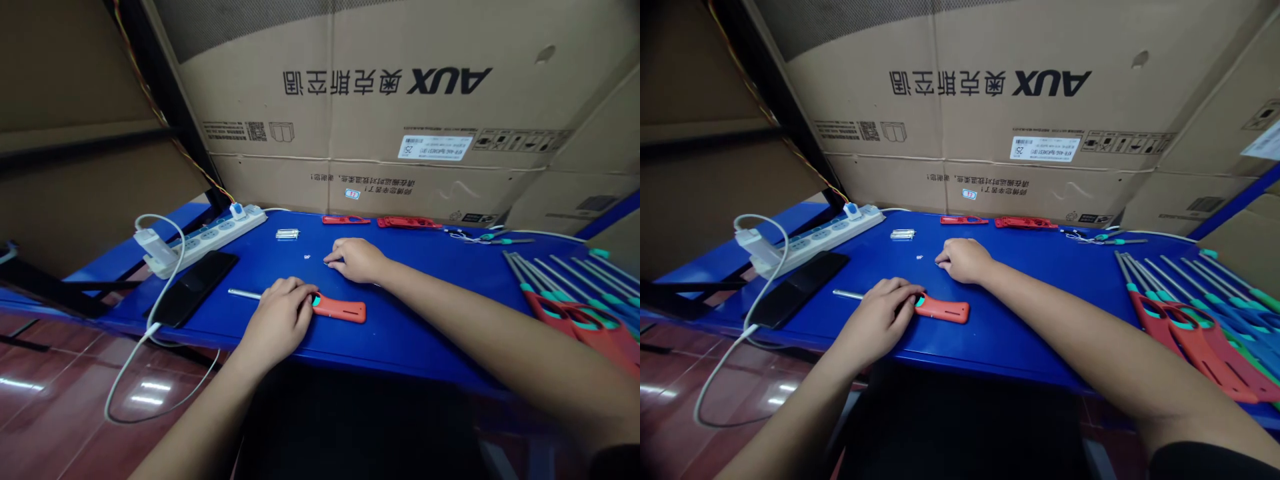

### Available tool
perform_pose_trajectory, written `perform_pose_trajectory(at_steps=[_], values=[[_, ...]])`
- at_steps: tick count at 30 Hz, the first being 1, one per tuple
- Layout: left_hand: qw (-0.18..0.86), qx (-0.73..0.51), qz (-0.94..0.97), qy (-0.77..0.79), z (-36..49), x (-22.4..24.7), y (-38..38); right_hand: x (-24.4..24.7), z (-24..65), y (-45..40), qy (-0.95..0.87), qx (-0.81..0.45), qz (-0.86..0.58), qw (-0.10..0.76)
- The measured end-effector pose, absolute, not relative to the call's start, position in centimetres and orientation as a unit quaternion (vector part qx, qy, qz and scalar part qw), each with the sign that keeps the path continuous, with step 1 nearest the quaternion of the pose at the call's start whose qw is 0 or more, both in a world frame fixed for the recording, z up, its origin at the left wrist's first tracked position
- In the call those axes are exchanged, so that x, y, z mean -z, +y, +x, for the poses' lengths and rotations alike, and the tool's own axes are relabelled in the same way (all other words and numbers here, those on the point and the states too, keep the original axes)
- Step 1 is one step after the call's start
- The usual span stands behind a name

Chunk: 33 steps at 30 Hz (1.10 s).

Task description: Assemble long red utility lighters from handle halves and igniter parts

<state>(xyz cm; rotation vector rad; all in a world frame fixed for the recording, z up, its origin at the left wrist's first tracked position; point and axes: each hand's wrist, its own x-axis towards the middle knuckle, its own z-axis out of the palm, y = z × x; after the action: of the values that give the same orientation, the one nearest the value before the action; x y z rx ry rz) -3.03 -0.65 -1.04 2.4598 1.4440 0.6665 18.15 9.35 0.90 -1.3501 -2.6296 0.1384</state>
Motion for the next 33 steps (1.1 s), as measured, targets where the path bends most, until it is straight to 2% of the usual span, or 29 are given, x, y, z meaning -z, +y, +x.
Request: perform_pose_trajectory(at_steps=[15,22,27,33], values=[[0.123,-0.262,0.846,0.448,-3.0,0.4,-0.9,-1.5,17.4,9.5,-0.869,-0.071,-0.471,0.13],[0.147,-0.244,0.876,0.389,-0.6,-0.8,-0.8,-4.9,20.2,3.9,-0.922,-0.06,-0.359,0.127],[0.158,-0.209,0.884,0.387,0.6,-0.4,-0.8,-3.6,22.9,-0.2,-0.944,-0.014,-0.302,0.133],[0.151,-0.21,0.881,0.396,0.6,-0.2,-0.8,-2.1,23.4,-0.7,-0.948,0.011,-0.291,0.129]])
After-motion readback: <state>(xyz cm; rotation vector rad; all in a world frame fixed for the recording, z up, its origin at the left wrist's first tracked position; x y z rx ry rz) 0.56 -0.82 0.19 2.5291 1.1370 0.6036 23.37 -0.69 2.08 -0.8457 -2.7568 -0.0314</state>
